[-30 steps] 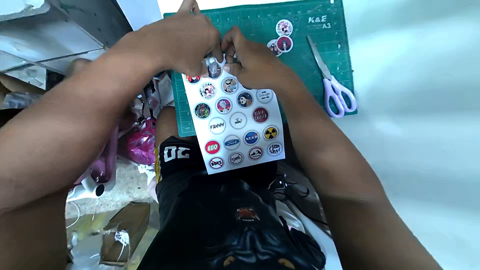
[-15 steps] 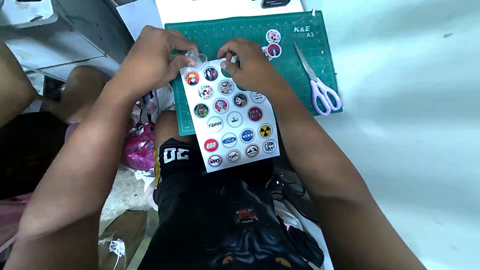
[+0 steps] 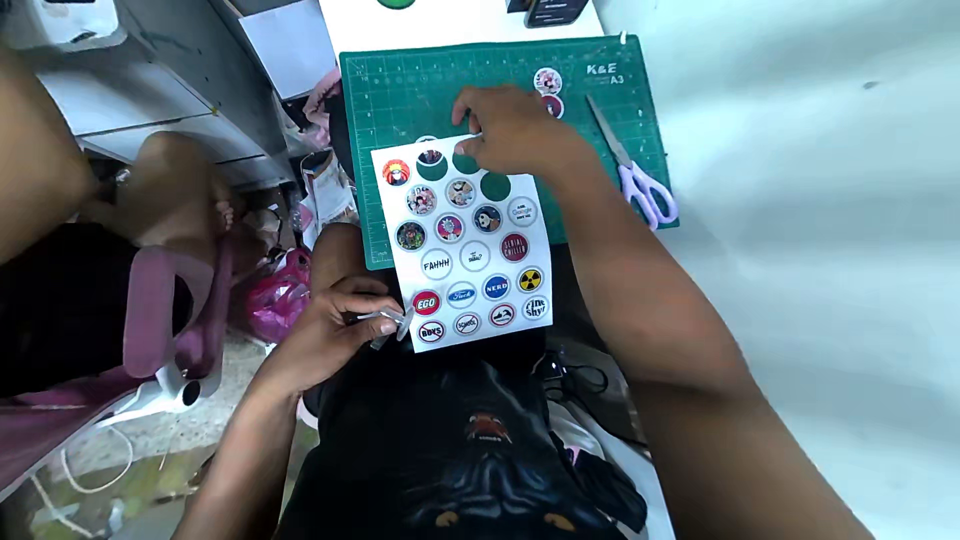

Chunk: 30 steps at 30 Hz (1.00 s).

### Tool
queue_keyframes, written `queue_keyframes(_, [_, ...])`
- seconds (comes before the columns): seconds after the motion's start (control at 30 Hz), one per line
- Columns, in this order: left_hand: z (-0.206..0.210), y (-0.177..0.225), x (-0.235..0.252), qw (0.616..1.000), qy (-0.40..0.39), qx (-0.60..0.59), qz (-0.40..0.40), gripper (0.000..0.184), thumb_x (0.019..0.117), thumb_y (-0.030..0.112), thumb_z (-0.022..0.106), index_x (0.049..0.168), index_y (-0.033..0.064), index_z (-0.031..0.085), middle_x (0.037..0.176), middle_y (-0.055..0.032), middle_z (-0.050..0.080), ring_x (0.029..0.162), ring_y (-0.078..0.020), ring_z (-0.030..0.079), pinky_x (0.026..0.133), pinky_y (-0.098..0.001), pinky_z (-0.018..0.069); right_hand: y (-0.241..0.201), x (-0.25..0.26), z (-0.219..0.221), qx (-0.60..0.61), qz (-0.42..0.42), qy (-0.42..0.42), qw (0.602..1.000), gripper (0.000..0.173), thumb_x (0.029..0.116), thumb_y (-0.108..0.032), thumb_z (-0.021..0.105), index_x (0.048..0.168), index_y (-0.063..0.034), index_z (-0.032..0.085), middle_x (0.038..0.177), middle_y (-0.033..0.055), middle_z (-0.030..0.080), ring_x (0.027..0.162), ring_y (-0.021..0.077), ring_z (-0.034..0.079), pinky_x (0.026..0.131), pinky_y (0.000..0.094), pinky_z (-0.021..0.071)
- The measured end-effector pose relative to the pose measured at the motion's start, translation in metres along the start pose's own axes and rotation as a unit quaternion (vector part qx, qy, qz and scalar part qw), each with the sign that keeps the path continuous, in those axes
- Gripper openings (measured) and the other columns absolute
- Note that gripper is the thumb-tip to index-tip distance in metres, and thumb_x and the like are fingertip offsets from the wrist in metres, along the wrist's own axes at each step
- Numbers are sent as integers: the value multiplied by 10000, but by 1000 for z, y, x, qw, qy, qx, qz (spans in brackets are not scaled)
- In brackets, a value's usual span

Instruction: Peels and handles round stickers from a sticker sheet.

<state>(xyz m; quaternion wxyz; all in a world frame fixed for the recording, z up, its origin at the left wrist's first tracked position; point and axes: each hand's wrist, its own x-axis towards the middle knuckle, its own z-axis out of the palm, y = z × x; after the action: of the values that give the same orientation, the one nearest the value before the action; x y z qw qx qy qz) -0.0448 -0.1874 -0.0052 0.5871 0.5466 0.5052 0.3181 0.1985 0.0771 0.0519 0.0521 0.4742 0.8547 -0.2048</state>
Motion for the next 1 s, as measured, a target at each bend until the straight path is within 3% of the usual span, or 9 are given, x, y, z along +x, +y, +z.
queue_keyframes(0.2, [42, -1, 14, 987, -15, -159, 4, 192, 950, 86, 723, 1127, 30, 772, 1102, -54, 762, 1000, -112, 718, 913, -294, 601, 2, -2, 4, 37, -5, -5, 999, 340, 952, -283, 726, 1240, -116, 656, 1116, 162, 668, 1105, 407, 620, 899, 725, 441])
queue_keyframes(0.27, [47, 3, 18, 990, 18, -140, 16, 177, 956, 79, 716, 1115, 29, 775, 1054, -59, 773, 950, -118, 728, 883, -295, 608, 3, -6, 5, 60, -15, -7, 998, 295, 967, -266, 707, 1214, -109, 669, 1087, 150, 671, 1072, 381, 630, 893, 700, 456])
queue_keyframes(0.33, [40, 5, 15, 995, 28, -93, 38, 169, 957, 112, 722, 1100, 48, 784, 1031, -49, 778, 912, -111, 730, 845, -291, 614, 6, -10, 4, 105, -31, 24, 994, 241, 1007, -247, 649, 1173, -78, 689, 1019, 141, 687, 962, 328, 669, 865, 620, 527])
queue_keyframes(0.4, [25, 8, 2, 997, 30, -42, 57, 171, 959, 148, 721, 1095, 68, 787, 1037, -38, 779, 901, -110, 733, 823, -291, 623, 8, -12, 0, 141, -24, 64, 988, 255, 1026, -257, 626, 1183, -63, 675, 1003, 135, 687, 909, 294, 683, 851, 556, 564])
queue_keyframes(0.47, [6, 10, -15, 998, 33, -6, 62, 181, 960, 188, 719, 1096, 92, 790, 1036, -26, 778, 880, -107, 731, 799, -285, 623, 8, -11, -1, 153, -14, 96, 983, 331, 999, -324, 671, 1205, -64, 668, 1013, 130, 679, 905, 296, 675, 840, 562, 559])
queue_keyframes(0.53, [-11, 11, -31, 998, 31, 6, 58, 187, 965, 205, 712, 1100, 99, 788, 1047, -28, 777, 881, -113, 734, 803, -287, 625, 3, -7, 3, 147, -3, 117, 982, 445, 934, -418, 744, 1202, -70, 676, 1032, 132, 680, 935, 313, 666, 835, 588, 547])
queue_keyframes(0.7, [-30, 6, -52, 999, 35, 4, 38, 213, 951, 235, 733, 1092, 85, 788, 1053, -54, 777, 893, -140, 743, 809, -291, 631, -22, 9, 25, 45, 45, 120, 991, 719, 780, -625, 794, 1284, -135, 643, 1267, 157, 598, 1223, 404, 535, 918, 674, 438])
queue_keyframes(0.87, [-40, 3, -65, 999, 15, 1, 47, 234, 947, 290, 745, 1093, 114, 793, 1061, -39, 780, 937, -138, 747, 841, -280, 629, -17, 5, 23, 50, 92, 142, 984, 742, 764, -608, 823, 1290, -122, 633, 1300, 171, 579, 1262, 426, 506, 945, 692, 424])
queue_keyframes(1.0, [-51, 3, -70, 999, 25, 3, 35, 229, 940, 291, 751, 1096, 129, 796, 1067, -22, 781, 926, -122, 748, 828, -263, 630, 3, -3, 12, 60, 102, 163, 979, 625, 809, -447, 837, 1281, -88, 639, 1289, 207, 587, 1245, 461, 514, 955, 717, 413])
